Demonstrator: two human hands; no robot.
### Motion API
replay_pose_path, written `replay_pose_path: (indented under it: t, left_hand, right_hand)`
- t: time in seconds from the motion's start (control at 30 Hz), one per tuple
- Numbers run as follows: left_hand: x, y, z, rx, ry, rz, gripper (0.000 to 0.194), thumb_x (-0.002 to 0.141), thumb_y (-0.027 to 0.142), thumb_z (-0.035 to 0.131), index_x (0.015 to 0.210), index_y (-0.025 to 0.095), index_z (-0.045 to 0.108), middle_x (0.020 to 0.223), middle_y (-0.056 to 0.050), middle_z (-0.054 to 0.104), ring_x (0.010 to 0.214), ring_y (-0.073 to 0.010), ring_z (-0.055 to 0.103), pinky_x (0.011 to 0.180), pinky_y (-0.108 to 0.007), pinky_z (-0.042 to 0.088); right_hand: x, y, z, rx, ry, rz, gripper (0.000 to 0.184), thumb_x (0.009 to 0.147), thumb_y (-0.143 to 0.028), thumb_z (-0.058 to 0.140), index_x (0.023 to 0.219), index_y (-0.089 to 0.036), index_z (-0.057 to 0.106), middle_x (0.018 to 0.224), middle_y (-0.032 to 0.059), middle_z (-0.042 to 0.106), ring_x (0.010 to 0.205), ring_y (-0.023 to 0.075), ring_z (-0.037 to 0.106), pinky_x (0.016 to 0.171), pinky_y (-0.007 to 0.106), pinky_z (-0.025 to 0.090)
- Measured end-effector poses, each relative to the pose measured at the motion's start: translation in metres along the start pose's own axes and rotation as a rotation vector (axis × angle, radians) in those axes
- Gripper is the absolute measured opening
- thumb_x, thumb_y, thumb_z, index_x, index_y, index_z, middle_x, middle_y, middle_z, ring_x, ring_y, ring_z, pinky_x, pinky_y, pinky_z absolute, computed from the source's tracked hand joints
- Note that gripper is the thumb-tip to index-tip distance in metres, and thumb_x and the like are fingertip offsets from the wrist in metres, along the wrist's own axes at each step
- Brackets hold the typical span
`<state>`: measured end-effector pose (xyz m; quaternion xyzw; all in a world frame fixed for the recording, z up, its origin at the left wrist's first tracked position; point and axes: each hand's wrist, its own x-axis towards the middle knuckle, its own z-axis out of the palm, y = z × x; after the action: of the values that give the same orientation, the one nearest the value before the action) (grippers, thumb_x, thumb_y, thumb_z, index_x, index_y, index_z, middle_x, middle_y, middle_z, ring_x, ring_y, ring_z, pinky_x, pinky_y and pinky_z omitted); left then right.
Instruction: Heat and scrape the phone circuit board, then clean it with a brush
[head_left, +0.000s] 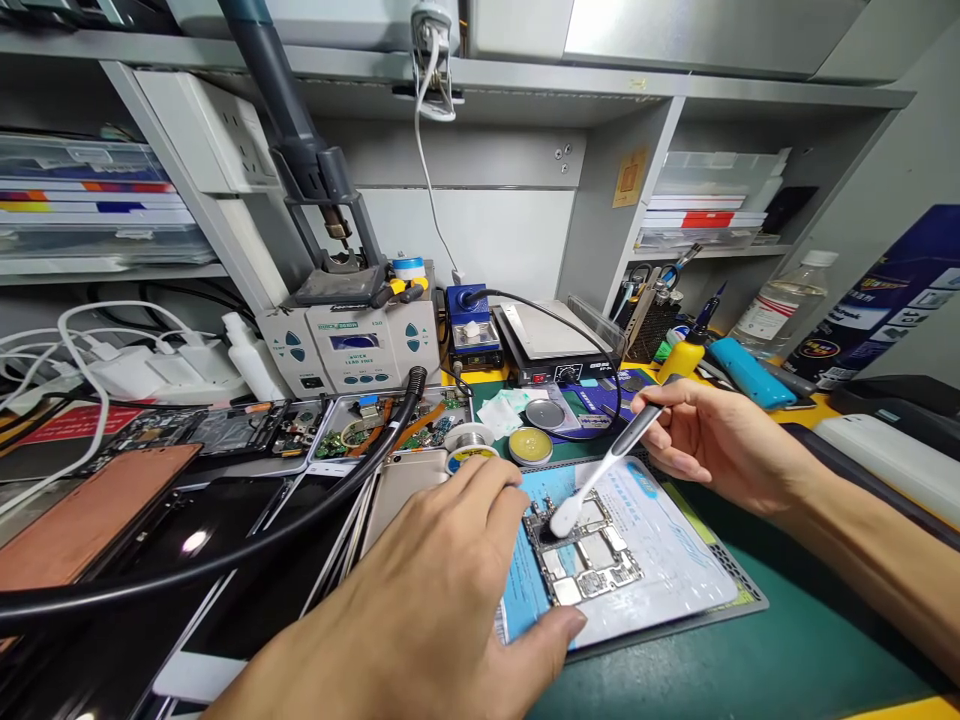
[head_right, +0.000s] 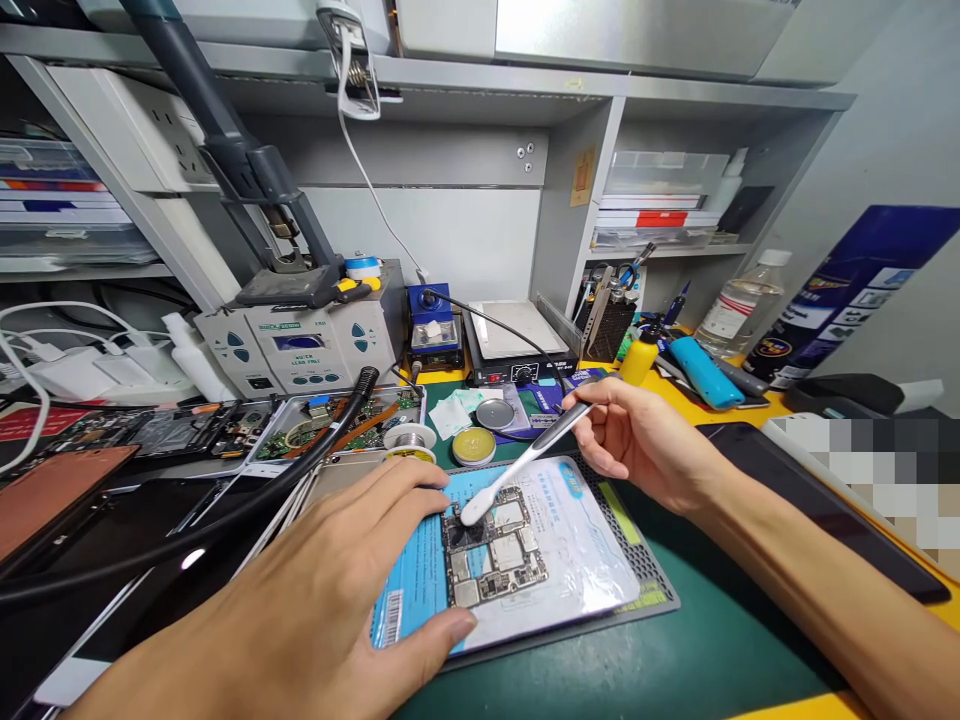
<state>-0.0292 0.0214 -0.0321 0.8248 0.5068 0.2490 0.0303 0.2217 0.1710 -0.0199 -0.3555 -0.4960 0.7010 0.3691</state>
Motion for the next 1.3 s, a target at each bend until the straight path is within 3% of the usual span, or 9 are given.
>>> replay_pose_path:
  t: [1.3]
  left_hand:
    - [-0.0010, -0.0015, 0.0000, -0.007, 0.003, 0.012, 0.039, 0.084, 0.044, 0.066, 0.113, 0.017, 0.063, 0.118, -0.012, 0.065, 0.107, -0.0316, 0.063, 0.084, -0.053, 0.062]
  right_hand:
    - [0.0007, -0.0040, -0.0023, -0.043, 0.040, -0.031, 0.018, 0.084, -0.029, 0.064, 0.073, -0.016, 0.069, 0.045, 0.0008, 0.055, 0.030, 0.0083, 0.042, 0.032, 0.018, 0.033]
